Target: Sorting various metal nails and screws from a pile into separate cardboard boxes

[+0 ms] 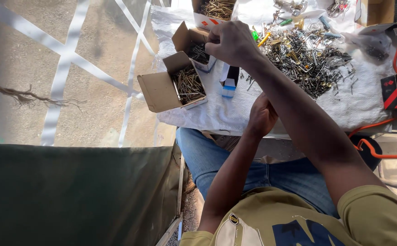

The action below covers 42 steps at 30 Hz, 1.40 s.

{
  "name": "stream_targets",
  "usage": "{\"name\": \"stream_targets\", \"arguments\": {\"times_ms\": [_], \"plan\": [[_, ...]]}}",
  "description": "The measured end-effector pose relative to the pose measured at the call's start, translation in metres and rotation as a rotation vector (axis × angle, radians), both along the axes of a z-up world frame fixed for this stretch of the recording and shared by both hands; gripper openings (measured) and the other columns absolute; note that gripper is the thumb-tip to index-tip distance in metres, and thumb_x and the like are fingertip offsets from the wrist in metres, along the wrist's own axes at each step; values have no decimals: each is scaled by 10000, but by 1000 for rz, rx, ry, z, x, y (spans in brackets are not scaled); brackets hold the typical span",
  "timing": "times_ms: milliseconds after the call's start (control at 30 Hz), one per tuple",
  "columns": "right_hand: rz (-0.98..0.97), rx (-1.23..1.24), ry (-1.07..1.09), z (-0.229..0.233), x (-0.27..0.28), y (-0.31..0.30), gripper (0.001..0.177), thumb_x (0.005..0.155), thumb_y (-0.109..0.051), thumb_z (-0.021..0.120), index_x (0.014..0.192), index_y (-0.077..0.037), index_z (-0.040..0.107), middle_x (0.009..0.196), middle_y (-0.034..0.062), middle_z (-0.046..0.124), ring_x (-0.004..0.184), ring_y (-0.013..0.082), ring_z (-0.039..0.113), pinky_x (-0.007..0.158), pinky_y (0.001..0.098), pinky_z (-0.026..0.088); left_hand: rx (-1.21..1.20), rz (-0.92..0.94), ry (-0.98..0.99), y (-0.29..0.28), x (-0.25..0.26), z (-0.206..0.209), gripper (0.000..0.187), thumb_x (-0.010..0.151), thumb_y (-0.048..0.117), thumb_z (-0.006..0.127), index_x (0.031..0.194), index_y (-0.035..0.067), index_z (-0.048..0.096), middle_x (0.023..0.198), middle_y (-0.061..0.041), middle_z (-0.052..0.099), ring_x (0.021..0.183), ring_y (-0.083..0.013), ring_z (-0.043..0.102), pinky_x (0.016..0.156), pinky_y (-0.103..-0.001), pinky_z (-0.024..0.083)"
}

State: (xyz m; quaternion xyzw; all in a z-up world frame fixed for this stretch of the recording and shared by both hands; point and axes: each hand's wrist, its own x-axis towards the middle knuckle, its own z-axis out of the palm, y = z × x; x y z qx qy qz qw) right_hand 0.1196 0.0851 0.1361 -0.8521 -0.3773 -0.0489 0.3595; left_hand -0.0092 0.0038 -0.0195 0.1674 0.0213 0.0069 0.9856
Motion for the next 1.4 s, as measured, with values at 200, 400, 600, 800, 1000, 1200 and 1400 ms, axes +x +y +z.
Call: {"name": "stream_targets", "arguments": {"times_ms": [200, 400, 600, 800, 1000, 1200, 1400], "plan": [[-46, 32, -105, -11, 30, -39, 149, 934, -283, 816, 972, -140, 816, 801, 11, 753, 658, 164, 654, 635, 398, 497, 89, -45, -27, 10, -6, 42, 358, 1060, 296, 501, 738, 164, 417, 612, 8, 396, 527, -134, 382, 550, -299, 285], [32, -13, 10, -26, 24, -102, 27, 953, -107, 797, 952, -80, 792, 874, 62, 758, 729, 143, 667, 674, 311, 555, 19, -101, -232, 11, -5, 47, 377, 972, 190, 503, 636, 108, 353, 542, -82, 349, 468, -220, 386, 493, -335, 308], [140, -523, 122, -34, -5, -107, 187, 916, -230, 761, 1101, -226, 788, 1061, 53, 670, 988, 242, 601, 830, 435, 520, 93, -67, -262, 12, -15, 64, 378, 922, 128, 497, 591, 117, 314, 511, -71, 326, 445, -189, 297, 468, -325, 265], [85, -504, -66, -49, -14, -121, 156, 846, -165, 781, 1002, -158, 766, 999, 124, 656, 976, 358, 664, 798, 513, 576, 87, -34, -188, 4, -7, 37, 364, 952, 102, 496, 607, 121, 379, 469, -104, 339, 427, -234, 401, 482, -331, 374], [38, -523, -170, -75, -13, -132, 121, 839, -206, 748, 943, -198, 686, 992, 90, 601, 958, 326, 639, 748, 480, 592, 103, -50, -168, 3, -8, 41, 358, 944, 98, 505, 608, 124, 385, 459, -112, 333, 427, -261, 423, 484, -342, 391], [29, -390, -143, -89, -11, -142, 100, 898, -194, 659, 947, -129, 601, 942, 107, 552, 939, 358, 627, 725, 497, 571, 151, -43, -174, 4, -12, 47, 359, 959, 119, 509, 621, 131, 386, 469, -101, 346, 446, -242, 435, 492, -333, 393], [-143, 263, 285, -86, -13, -185, 88, 1000, -138, 666, 1073, -89, 659, 855, 132, 621, 807, 267, 629, 665, 423, 527, 116, -23, -135, 0, -2, 25, 335, 1032, 144, 507, 705, 94, 457, 545, -154, 413, 520, -294, 521, 583, -360, 441]]}}
